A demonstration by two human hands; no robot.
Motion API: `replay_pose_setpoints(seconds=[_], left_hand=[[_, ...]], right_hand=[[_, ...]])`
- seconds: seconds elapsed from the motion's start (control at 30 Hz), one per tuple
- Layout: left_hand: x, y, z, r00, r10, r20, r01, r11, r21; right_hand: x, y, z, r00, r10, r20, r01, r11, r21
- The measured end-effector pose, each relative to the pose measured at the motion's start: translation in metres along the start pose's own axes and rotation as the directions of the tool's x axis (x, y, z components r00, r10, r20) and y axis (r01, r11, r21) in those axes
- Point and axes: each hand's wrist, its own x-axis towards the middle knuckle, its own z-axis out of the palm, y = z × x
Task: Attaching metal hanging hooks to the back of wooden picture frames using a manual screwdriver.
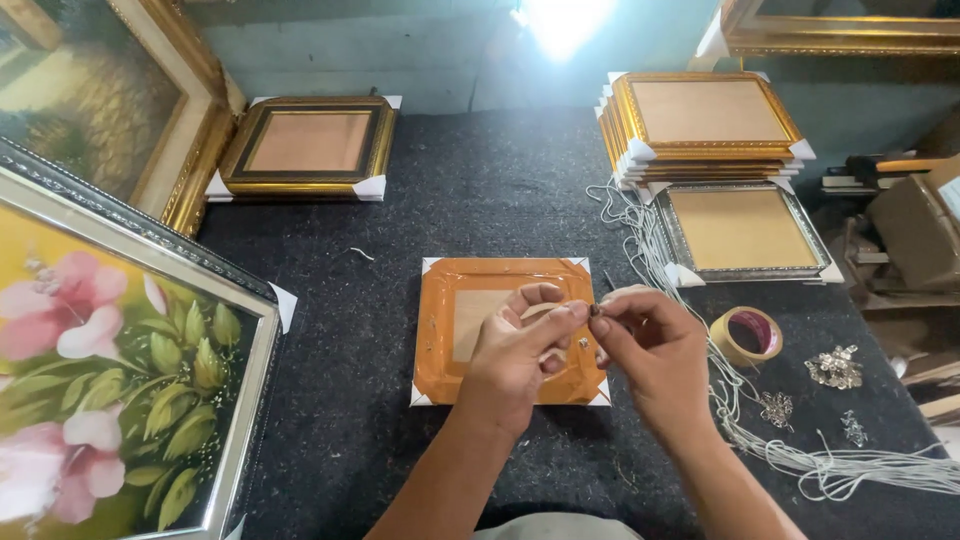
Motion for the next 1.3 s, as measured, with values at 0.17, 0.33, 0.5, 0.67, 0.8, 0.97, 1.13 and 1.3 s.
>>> replay_pose_setpoints(seconds=[0.17,0.33,0.5,0.67,0.8,0.97,1.13,1.3], left_hand=[[0.018,0.0,-0.034,0.93,0.208,-0.304,-0.121,0.952,0.281],[0.018,-0.026,-0.075,0.903,0.148,-0.403,-0.02,0.952,0.305],[-0.006,-0.043,-0.093,0.871,0.139,-0.471,-0.021,0.969,0.247],[-0.026,-0.061,-0.12,0.795,0.204,-0.572,-0.076,0.968,0.239],[-0.049,-0.055,-0.12,0.741,0.192,-0.643,-0.033,0.968,0.251],[-0.071,-0.061,-0.124,0.691,0.166,-0.703,0.005,0.972,0.234],[-0.087,-0.084,-0.138,0.635,0.161,-0.755,0.03,0.972,0.232],[-0.101,-0.112,-0.142,0.582,0.132,-0.803,0.095,0.969,0.227]], right_hand=[[0.013,0.002,0.0,0.964,0.258,-0.062,-0.264,0.912,-0.312],[-0.003,0.029,-0.008,0.895,0.445,-0.017,-0.418,0.826,-0.379],[-0.019,0.048,0.003,0.803,0.593,0.064,-0.515,0.743,-0.428],[-0.027,0.049,0.015,0.751,0.637,0.172,-0.49,0.713,-0.502],[-0.041,0.069,0.022,0.744,0.612,0.269,-0.387,0.722,-0.574],[-0.058,0.066,0.034,0.665,0.544,0.511,-0.091,0.738,-0.668],[-0.072,0.068,0.042,0.468,0.441,0.766,0.187,0.798,-0.573],[-0.093,0.08,0.041,0.258,0.355,0.899,0.449,0.779,-0.437]])
